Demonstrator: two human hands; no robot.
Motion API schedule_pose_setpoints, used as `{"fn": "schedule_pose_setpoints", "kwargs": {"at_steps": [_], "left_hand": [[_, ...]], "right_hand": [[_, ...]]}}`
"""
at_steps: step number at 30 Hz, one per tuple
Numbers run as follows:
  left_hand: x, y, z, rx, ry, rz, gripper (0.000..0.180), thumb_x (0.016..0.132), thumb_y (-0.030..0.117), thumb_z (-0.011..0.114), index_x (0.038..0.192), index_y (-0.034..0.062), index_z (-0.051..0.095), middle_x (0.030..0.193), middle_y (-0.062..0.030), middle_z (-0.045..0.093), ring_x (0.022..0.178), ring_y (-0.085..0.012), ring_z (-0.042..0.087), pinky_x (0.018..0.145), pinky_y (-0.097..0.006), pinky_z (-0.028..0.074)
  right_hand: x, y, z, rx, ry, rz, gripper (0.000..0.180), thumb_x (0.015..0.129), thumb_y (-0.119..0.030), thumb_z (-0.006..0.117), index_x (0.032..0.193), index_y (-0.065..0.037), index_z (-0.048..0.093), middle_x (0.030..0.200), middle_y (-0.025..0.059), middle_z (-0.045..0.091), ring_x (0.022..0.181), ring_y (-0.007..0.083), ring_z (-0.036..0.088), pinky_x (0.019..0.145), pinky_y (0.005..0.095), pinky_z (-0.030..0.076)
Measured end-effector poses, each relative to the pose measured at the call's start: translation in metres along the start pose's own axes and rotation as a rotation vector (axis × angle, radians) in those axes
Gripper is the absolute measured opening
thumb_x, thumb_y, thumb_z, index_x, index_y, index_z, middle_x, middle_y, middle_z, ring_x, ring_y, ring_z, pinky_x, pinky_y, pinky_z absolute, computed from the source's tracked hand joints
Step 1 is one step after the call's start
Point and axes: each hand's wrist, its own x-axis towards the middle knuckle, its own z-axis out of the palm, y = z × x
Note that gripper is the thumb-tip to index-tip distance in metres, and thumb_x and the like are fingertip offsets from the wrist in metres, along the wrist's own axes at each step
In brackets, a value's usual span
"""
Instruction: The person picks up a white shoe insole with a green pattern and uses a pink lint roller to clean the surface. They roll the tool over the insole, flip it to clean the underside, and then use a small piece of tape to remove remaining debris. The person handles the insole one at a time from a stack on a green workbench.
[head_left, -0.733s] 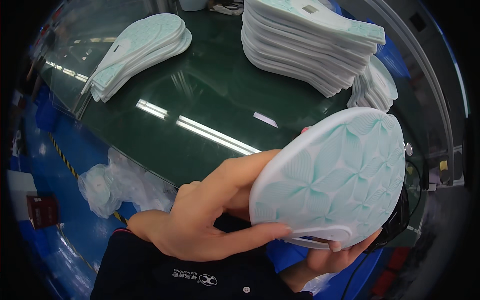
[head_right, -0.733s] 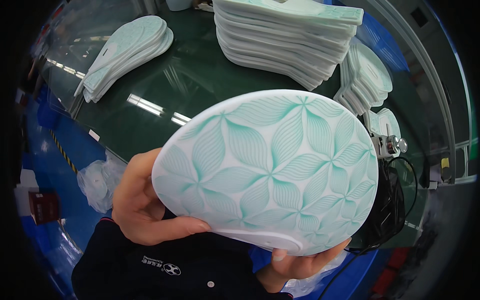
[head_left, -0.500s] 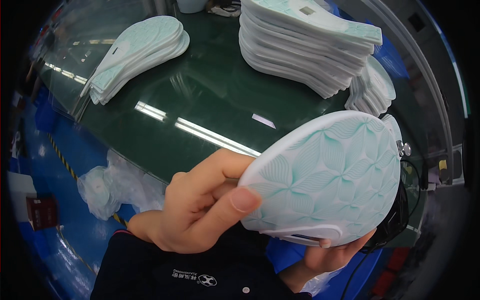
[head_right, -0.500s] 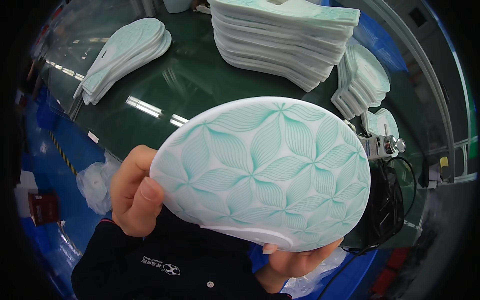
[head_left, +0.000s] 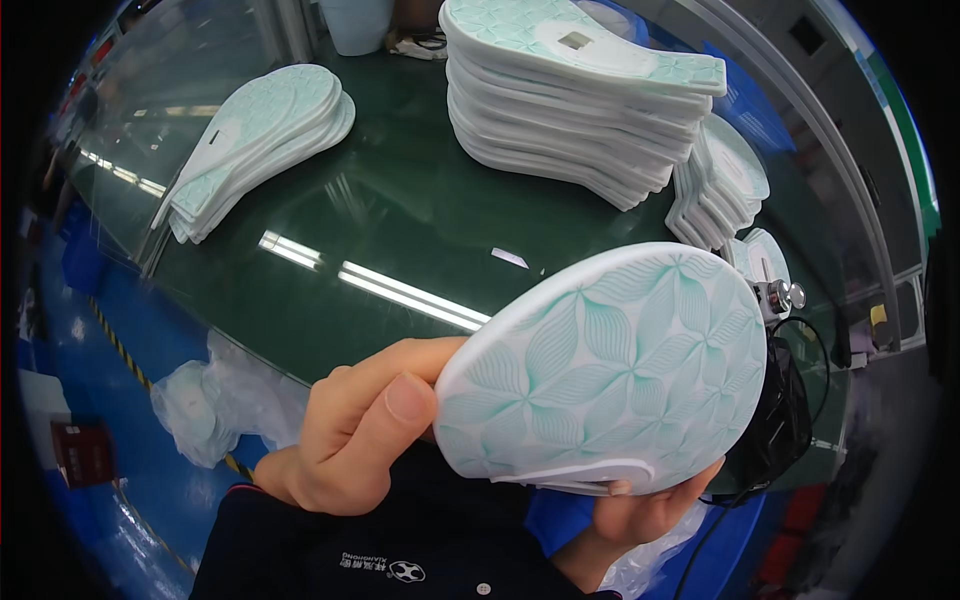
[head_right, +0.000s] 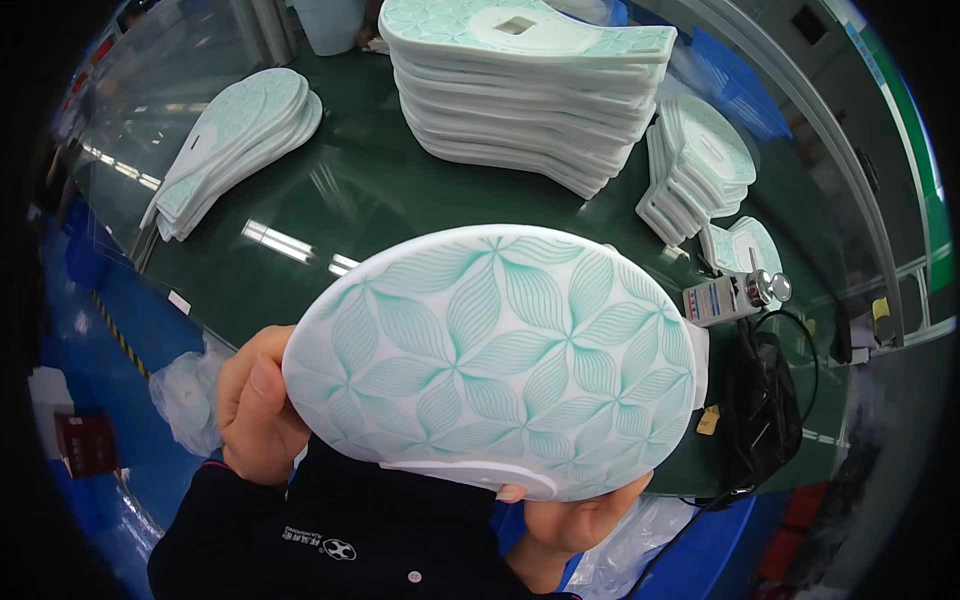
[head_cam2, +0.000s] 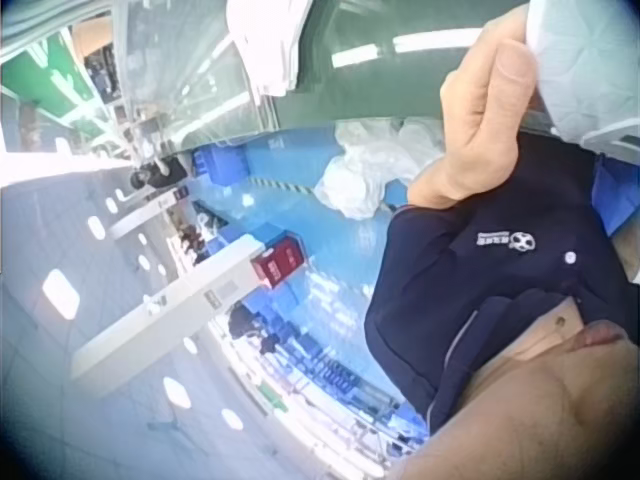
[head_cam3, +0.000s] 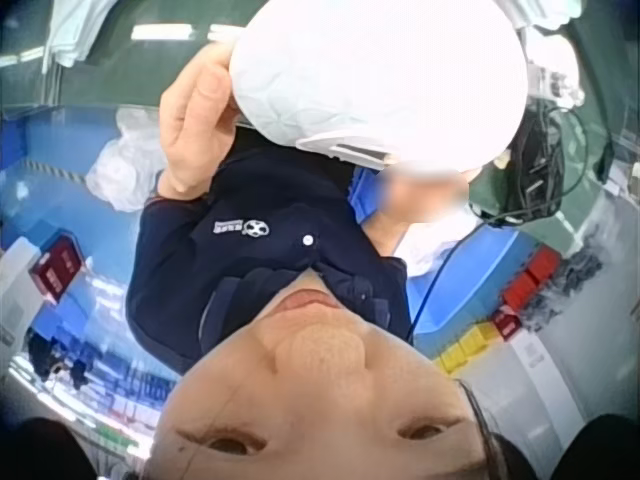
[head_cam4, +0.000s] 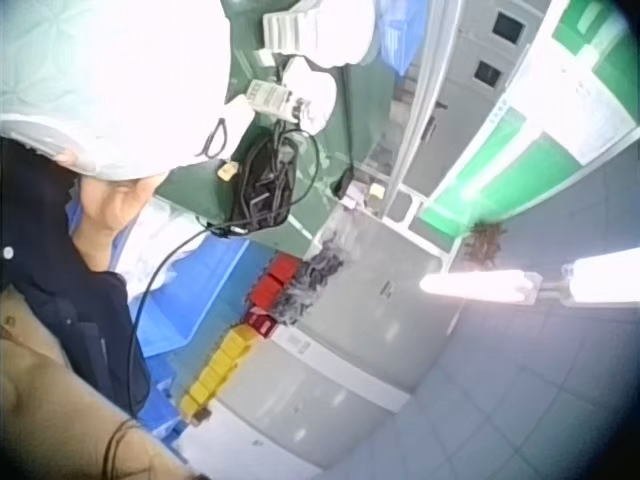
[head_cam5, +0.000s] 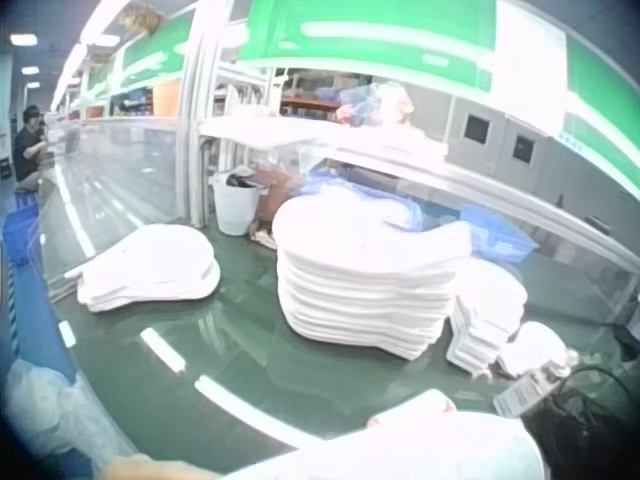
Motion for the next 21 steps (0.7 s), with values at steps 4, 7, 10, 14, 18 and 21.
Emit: {"fn": "schedule_pose_setpoints", "kwargs": {"at_steps": [4, 7, 10, 14, 18, 21], "left_hand": [[0.001, 0.004, 0.003, -0.07, -0.013, -0.05, 0.042, 0.087, 0.028, 0.031, 0.098, -0.0097, 0.046, 0.087, -0.0162, 0.056, 0.075, -0.017, 0.055, 0.067, -0.026, 0.043], [0.0, 0.0, 0.001, -0.025, -0.052, -0.011, 0.041, 0.087, 0.026, 0.03, 0.1, -0.0103, 0.044, 0.088, -0.0173, 0.055, 0.076, -0.017, 0.055, 0.068, -0.026, 0.043], [0.001, -0.007, -0.006, -0.139, -0.176, 0.08, 0.037, 0.089, 0.018, 0.029, 0.113, -0.0096, 0.039, 0.095, -0.015, 0.056, 0.083, -0.0135, 0.053, 0.073, -0.024, 0.041], [0.001, -0.006, -0.007, -0.137, -0.174, 0.089, 0.037, 0.089, 0.017, 0.03, 0.112, -0.0097, 0.039, 0.096, -0.0159, 0.056, 0.084, -0.0145, 0.053, 0.074, -0.025, 0.041], [0.002, -0.005, 0.002, -0.065, -0.079, 0.085, 0.038, 0.088, 0.023, 0.033, 0.104, -0.0094, 0.043, 0.09, -0.0164, 0.056, 0.078, -0.0156, 0.054, 0.069, -0.025, 0.042], [0.001, -0.005, 0.003, 0.018, -0.018, 0.084, 0.039, 0.087, 0.027, 0.035, 0.098, -0.0086, 0.045, 0.085, -0.0156, 0.055, 0.073, -0.015, 0.054, 0.064, -0.025, 0.043]], "right_hand": [[0.001, -0.004, -0.006, 0.152, -0.065, 0.013, 0.05, 0.089, -0.033, 0.025, 0.129, -0.005, 0.014, 0.13, 0.0131, 0.025, 0.115, 0.0282, 0.033, 0.09, 0.0401, 0.036], [-0.006, -0.001, -0.006, -0.699, -0.015, -0.265, 0.054, 0.088, -0.035, 0.026, 0.129, -0.004, 0.012, 0.131, 0.0135, 0.023, 0.115, 0.0287, 0.032, 0.091, 0.0399, 0.035], [-0.007, -0.003, 0.002, -0.656, 0.121, -0.154, 0.068, 0.082, -0.04, 0.042, 0.129, -0.003, 0.009, 0.131, 0.0159, 0.02, 0.116, 0.0293, 0.031, 0.092, 0.0394, 0.033], [-0.003, -0.01, -0.001, 0.148, 0.015, 0.115, 0.085, 0.072, -0.034, 0.062, 0.13, -0.005, 0.008, 0.133, 0.019, 0.015, 0.117, 0.0292, 0.029, 0.093, 0.0411, 0.03], [-0.007, 0.0, -0.015, -0.237, -0.191, -0.108, 0.069, 0.08, -0.029, 0.049, 0.131, -0.008, 0.008, 0.134, 0.0161, 0.013, 0.118, 0.0289, 0.026, 0.094, 0.045, 0.028], [-0.004, 0.002, -0.017, -0.558, -0.269, -0.302, 0.056, 0.086, -0.028, 0.037, 0.131, -0.008, 0.009, 0.134, 0.0141, 0.015, 0.119, 0.0288, 0.026, 0.095, 0.0458, 0.026]]}}
